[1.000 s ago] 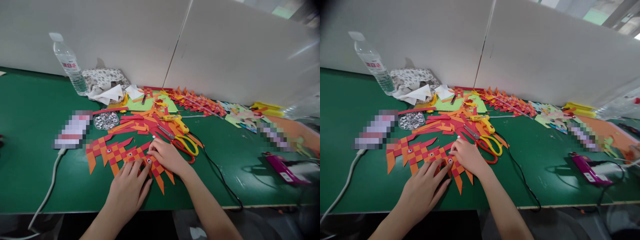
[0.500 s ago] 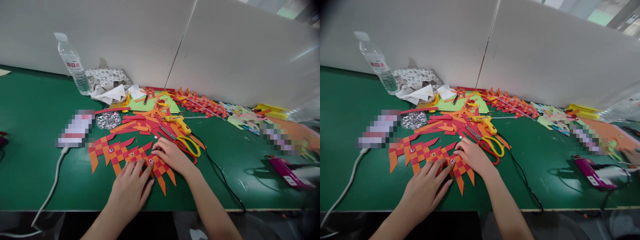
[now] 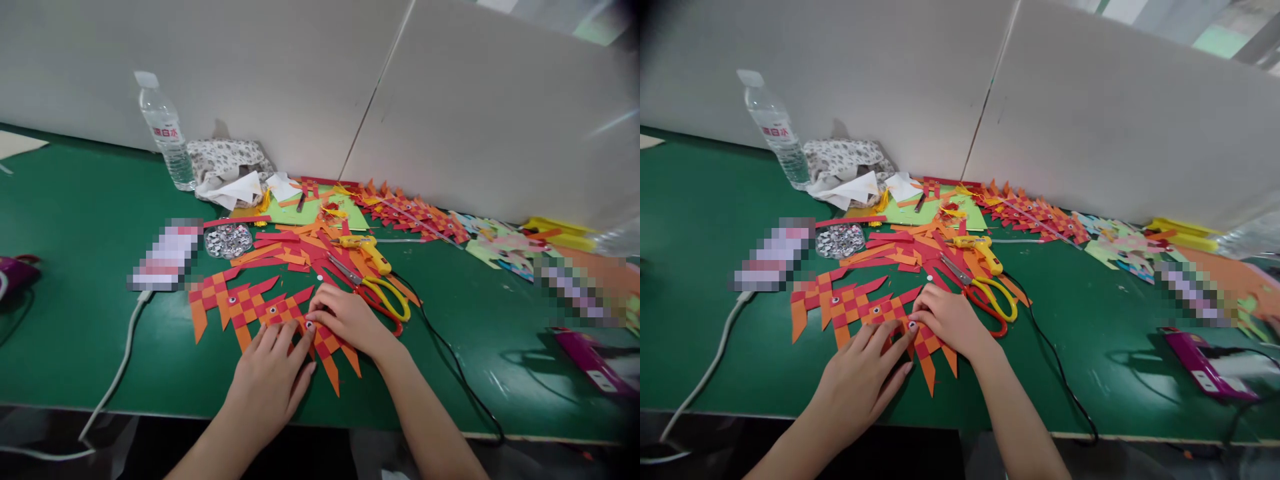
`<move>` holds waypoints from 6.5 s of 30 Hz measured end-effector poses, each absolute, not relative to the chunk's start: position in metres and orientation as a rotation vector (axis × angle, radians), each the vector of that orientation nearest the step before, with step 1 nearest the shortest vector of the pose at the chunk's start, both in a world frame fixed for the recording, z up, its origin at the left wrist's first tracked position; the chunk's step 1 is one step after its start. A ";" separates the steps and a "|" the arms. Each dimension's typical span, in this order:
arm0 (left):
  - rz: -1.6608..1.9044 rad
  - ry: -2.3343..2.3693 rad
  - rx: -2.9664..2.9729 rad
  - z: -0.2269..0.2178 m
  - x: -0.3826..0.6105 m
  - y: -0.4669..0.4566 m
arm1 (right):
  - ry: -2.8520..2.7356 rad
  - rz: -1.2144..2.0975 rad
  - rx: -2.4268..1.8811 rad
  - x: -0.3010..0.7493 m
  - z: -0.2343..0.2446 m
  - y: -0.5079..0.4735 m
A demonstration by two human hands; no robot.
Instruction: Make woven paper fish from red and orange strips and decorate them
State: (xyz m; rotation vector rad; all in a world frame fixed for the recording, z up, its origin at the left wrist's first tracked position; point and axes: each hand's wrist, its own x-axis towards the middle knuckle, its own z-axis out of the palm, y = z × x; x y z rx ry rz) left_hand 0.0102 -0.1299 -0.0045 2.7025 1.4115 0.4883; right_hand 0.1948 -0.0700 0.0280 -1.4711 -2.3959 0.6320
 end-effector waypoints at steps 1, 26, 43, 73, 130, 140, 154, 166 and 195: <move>0.492 1.412 2.697 -0.004 0.010 -0.130 | -2.411 0.610 -1.492 0.193 0.027 -0.069; 0.351 1.799 2.515 0.018 -0.112 -0.045 | -2.213 0.451 -1.552 0.205 0.032 -0.075; 0.345 1.223 2.046 0.053 -0.116 -0.041 | -2.212 0.927 -1.785 0.215 0.060 -0.087; 0.358 1.174 2.894 -0.003 -0.085 -0.095 | -2.511 0.273 -1.463 0.189 0.035 -0.127; 0.417 1.627 2.595 -0.016 -0.088 -0.076 | -2.444 0.638 -1.256 0.091 0.018 -0.036; 0.433 1.630 2.587 -0.015 -0.088 -0.076 | -1.930 0.556 -1.321 0.093 0.017 -0.029; 0.475 1.624 2.595 -0.017 -0.089 -0.076 | -2.258 0.495 -1.326 0.082 0.013 -0.032; 0.469 1.629 2.584 -0.016 -0.088 -0.076 | -2.400 0.635 -1.361 0.112 0.023 -0.041; 0.443 1.626 2.660 -0.029 -0.096 -0.076 | -1.693 0.392 -1.442 0.202 0.047 -0.021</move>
